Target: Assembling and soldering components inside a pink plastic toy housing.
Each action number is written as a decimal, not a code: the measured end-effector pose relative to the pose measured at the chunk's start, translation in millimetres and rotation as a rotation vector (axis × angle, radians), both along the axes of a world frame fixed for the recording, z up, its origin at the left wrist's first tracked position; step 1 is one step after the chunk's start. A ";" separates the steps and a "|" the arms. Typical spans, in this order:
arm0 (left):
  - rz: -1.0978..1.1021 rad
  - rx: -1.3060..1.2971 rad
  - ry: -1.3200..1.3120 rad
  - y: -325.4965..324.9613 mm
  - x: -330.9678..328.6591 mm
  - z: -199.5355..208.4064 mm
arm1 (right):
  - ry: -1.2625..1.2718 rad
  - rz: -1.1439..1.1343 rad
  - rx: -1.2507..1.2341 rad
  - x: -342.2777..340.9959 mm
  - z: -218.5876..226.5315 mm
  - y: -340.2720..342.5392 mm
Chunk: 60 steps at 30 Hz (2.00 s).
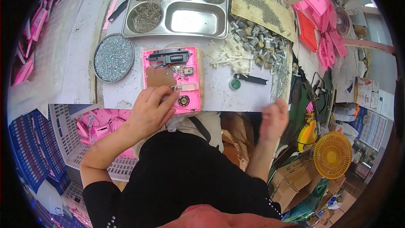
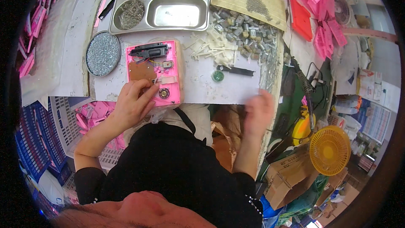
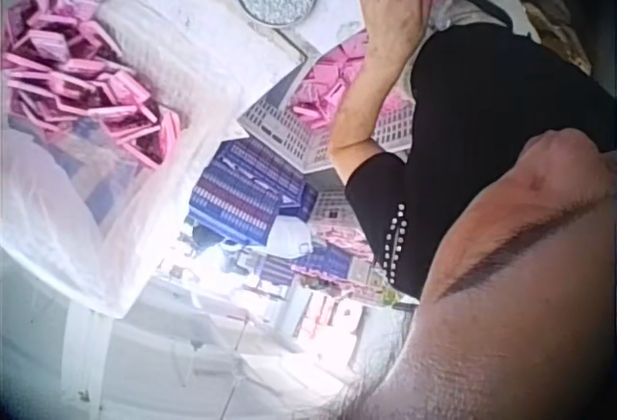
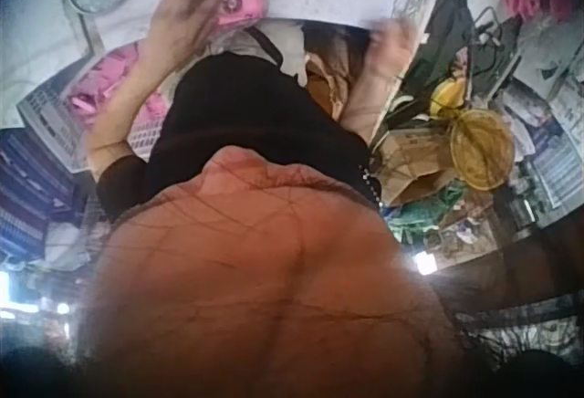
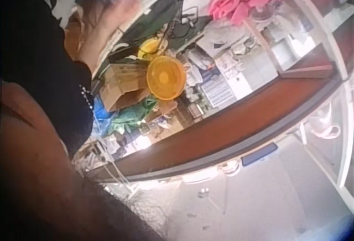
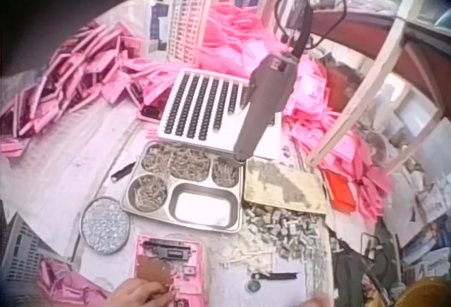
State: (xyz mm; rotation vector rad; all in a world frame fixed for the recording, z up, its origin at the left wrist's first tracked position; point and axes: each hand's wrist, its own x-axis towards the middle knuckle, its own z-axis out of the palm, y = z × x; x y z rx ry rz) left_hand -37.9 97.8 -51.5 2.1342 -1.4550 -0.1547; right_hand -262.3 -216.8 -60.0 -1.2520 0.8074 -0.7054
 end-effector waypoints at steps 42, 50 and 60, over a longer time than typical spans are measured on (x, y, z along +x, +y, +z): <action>0.014 -0.166 -0.156 -27.8 21.5 11.8 | 0.297 0.644 -1.263 179.2 9.0 79.5; -0.047 -0.147 -0.235 -40.3 53.5 3.4 | 0.392 0.724 -1.272 188.3 14.1 83.0; -0.065 -0.047 -0.350 -50.3 48.1 -0.9 | 0.333 0.679 -0.602 178.8 -7.6 72.8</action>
